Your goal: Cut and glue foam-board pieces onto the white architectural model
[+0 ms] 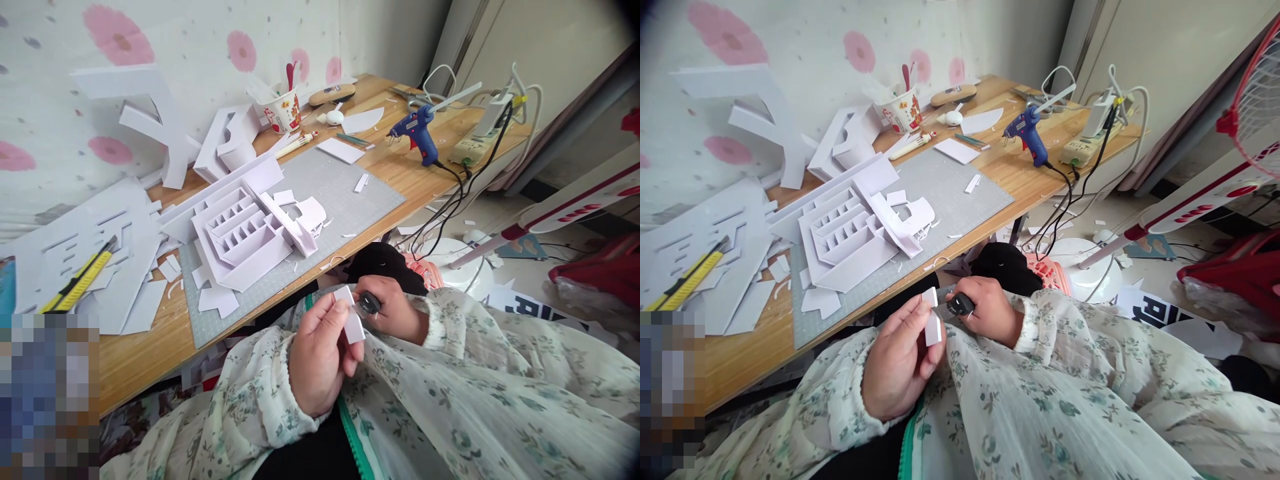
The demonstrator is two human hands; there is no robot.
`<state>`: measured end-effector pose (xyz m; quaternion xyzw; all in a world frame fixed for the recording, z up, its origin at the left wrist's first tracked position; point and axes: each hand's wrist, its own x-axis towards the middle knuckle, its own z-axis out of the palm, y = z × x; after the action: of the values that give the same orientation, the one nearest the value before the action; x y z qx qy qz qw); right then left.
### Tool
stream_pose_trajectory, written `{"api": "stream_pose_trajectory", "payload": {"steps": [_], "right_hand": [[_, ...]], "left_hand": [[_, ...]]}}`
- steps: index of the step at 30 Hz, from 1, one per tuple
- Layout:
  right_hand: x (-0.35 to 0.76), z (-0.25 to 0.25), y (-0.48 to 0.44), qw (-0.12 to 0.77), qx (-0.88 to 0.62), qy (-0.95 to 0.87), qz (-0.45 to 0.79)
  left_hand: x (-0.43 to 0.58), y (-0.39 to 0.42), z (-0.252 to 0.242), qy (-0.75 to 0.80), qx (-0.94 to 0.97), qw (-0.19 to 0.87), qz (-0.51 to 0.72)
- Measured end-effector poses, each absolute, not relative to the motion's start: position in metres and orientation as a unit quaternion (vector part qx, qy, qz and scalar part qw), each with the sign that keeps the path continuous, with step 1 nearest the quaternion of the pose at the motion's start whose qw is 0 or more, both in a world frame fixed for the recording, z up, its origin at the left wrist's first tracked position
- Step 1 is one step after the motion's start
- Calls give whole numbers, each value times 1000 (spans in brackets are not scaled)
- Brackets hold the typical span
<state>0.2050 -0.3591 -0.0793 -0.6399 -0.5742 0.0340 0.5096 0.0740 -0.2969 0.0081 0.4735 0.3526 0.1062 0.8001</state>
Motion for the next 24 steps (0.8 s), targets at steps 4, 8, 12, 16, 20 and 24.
{"api": "stream_pose_trajectory", "payload": {"steps": [4, 8, 12, 16, 20, 24], "right_hand": [[206, -80, -359, 504, -650, -568, 37], [209, -88, -356, 511, -675, -528, 66], [212, -91, -356, 527, -682, -502, 75], [210, -85, -360, 526, -662, -531, 61], [207, -80, -362, 516, -635, -574, 38], [206, -80, -360, 513, -641, -570, 29]], "left_hand": [[73, -298, 7, 354, 475, 798, 105], [69, -301, 6, 335, 490, 802, 62], [69, -303, 6, 339, 490, 801, 61], [72, -300, 7, 355, 481, 795, 103], [74, -298, 8, 354, 473, 799, 114], [73, -299, 9, 348, 477, 800, 109]]}}
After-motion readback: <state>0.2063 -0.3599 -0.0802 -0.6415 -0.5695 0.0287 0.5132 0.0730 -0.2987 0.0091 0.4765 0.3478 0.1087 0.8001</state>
